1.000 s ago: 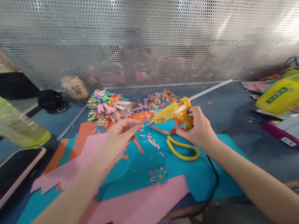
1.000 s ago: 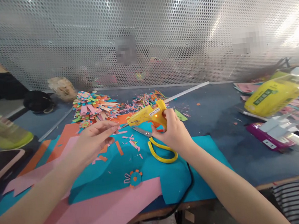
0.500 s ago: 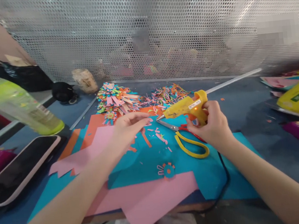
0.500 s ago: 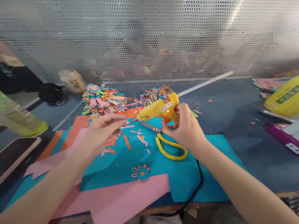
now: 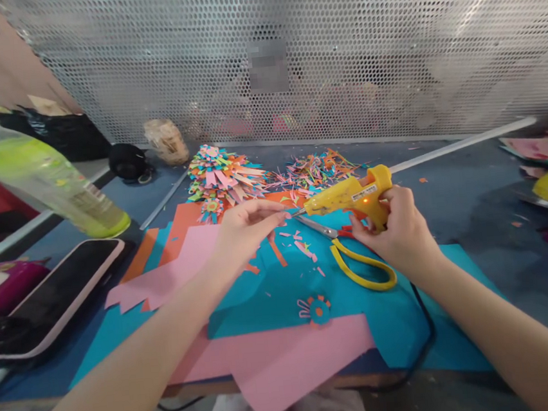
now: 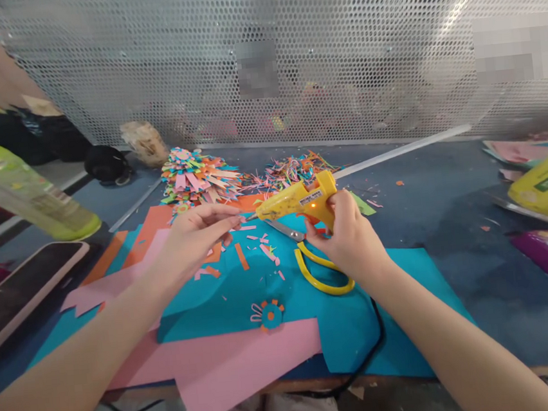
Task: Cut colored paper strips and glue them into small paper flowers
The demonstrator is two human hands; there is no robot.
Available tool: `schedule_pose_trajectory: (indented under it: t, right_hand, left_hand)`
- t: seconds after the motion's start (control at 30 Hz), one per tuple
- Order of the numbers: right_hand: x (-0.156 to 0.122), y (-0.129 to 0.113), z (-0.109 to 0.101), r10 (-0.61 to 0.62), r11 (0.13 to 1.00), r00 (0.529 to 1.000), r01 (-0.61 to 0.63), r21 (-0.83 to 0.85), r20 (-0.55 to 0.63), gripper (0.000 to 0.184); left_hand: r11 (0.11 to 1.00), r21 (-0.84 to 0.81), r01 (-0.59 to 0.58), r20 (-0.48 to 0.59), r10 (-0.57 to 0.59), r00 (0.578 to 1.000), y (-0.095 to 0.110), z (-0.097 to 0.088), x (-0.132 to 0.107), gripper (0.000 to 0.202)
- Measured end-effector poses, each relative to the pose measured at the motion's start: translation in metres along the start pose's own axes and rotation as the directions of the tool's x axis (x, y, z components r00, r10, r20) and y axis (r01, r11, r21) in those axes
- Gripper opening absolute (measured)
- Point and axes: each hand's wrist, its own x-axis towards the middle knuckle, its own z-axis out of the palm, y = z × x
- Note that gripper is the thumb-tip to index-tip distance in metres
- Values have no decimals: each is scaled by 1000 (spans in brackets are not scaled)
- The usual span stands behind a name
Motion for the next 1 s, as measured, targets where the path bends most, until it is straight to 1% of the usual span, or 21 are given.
schedule_pose_trajectory:
  t: [0.27,0.6,1.0]
  right_hand:
    - [0,1,1,-11,1000,1000,11,-10,10,31]
    - [0,0,1,-38,999,999,38,-22,31,29]
    - [1,2,3,-75,993,997,76,-94,21,27]
  left_hand:
    - [999,31,-31,-3,31,1000,0,-1,0,21]
    - [998,53,-28,5,27,1000,0,-2,0,20]
    - [999,26,-44,-9,44,999,0,-2,0,20]
